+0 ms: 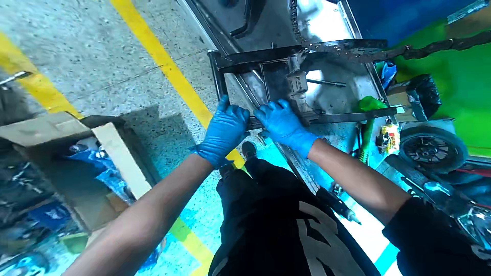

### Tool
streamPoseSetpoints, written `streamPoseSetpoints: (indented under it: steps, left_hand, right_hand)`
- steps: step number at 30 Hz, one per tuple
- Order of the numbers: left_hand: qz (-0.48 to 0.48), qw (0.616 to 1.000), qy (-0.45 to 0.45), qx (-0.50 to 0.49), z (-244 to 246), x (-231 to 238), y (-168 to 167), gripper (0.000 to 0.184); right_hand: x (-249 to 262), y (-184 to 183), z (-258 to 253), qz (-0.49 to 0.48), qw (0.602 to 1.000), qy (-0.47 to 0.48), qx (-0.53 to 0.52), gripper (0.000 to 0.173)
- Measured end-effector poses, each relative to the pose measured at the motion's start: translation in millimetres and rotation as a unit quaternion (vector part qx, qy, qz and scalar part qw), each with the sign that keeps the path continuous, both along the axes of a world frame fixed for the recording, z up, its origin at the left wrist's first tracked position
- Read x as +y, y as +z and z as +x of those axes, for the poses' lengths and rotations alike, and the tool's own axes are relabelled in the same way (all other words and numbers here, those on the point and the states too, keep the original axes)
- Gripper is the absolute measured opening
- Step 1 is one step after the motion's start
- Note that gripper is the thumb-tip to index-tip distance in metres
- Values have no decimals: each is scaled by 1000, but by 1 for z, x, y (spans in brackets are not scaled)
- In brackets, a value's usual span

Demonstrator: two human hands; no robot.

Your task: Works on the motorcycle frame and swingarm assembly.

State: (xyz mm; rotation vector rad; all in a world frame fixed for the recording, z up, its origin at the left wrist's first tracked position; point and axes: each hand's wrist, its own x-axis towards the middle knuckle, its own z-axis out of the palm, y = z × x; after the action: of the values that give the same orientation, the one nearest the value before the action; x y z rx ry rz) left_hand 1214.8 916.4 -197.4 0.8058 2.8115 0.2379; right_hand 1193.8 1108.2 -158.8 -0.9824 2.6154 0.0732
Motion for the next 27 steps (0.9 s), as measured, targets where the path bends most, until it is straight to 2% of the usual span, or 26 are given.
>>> streamPoseSetpoints:
  steps: [2,4,6,8,10,12,15,19,22,27]
  left_hand:
    - [5,1000,-18,-4,-7,3,-1,47]
    - [14,999,-31,-18,-10,1,-1,45]
    - [25,999,-36,-10,-12,-2,-1,44]
    - [30,999,-38,-5,-12,-1,-1,43]
    - [21,999,-42,2,-14,1,-2,42]
    - [8,999,-45,5,-13,3,-4,43]
    - [4,998,-50,24,-10,0,-4,44]
    - [-32,997,-58,-26,-13,-18,2,66]
    - [-10,998,-59,-36,-14,-22,-5,48]
    - [20,998,-51,-36,-12,-21,-7,40]
  right_hand:
    - [19,13,-4,-29,999,-18,-30,76]
    - [49,34,-5,-45,996,-80,-22,88]
    - [82,44,-5,-8,990,-144,-6,107]
    - [101,38,0,61,982,-181,-10,121]
    - [107,26,1,81,970,-229,-29,119]
    - [117,15,3,68,960,-268,-53,102]
    - [130,8,0,43,964,-258,-57,86]
    - [126,7,8,22,966,-258,-27,95]
    - [116,2,18,29,958,-285,14,113]
    - [121,-11,18,7,961,-273,52,104]
